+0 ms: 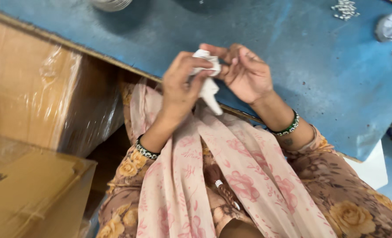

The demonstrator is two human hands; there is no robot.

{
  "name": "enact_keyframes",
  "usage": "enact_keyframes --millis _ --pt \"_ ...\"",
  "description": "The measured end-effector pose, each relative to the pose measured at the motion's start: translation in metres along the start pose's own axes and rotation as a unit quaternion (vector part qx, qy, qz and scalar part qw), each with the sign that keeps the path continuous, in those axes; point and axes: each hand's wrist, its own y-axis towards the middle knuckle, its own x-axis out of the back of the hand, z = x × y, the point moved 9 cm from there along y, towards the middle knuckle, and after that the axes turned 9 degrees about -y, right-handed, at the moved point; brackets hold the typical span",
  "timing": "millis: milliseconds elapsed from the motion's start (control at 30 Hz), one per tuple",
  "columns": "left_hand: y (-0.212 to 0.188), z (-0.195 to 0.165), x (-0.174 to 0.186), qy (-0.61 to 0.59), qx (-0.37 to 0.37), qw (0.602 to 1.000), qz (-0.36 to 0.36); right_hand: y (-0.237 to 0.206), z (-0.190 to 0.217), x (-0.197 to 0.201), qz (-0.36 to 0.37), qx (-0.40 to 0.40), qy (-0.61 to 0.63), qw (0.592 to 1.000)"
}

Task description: The person applies a white substance from a container to white light fixture components using a scraper and then wipes the components with a white cloth.

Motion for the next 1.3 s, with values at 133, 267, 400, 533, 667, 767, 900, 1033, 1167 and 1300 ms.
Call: enact_keyframes --millis 133,267,400,533,667,767,900,1033,1167,1300 --pt "-0.001 0.016 0.008 0.004 0.011 1.0 -0.024 0.002 0.002 -0.025 0.108 -0.014 0.049 0.993" --pt "-0.001 0.044 0.011 -0.166 0.069 0.981 -0.072 -0.001 0.002 -0.026 0.122 -0.012 0.07 0.99" --pt "0.002 0.059 0.034 -0.267 0.092 0.947 -0.153 -0.002 0.002 0.015 -0.08 0.009 -0.089 0.993" --pt "0.002 0.034 0.044 -0.149 0.004 0.98 -0.128 -0.003 0.007 0.031 -0.173 0.042 -0.175 0.968" --pt "-0.006 0.02 0.022 -0.1 0.021 0.992 -0.079 -0.002 0.01 0.027 -0.179 0.046 -0.207 0.961" --pt "-0.006 0.0 0.012 -0.058 -0.002 0.997 -0.055 -0.001 0.011 0.023 -0.172 0.033 -0.207 0.962" --pt "0.001 -0.024 0.009 -0.011 -0.022 0.999 -0.035 0.0 0.01 0.022 -0.179 0.026 -0.215 0.96" --pt "0.004 -0.029 0.008 -0.071 0.0 0.997 -0.04 -0.002 0.008 0.024 -0.189 0.033 -0.217 0.957" --pt "0.005 -0.027 0.0 -0.006 -0.017 1.0 -0.018 -0.005 0.002 0.023 -0.172 0.03 -0.228 0.958" --pt "0.001 -0.022 -0.01 0.003 -0.032 0.999 -0.003 -0.005 -0.004 0.015 -0.118 0.048 -0.28 0.952"
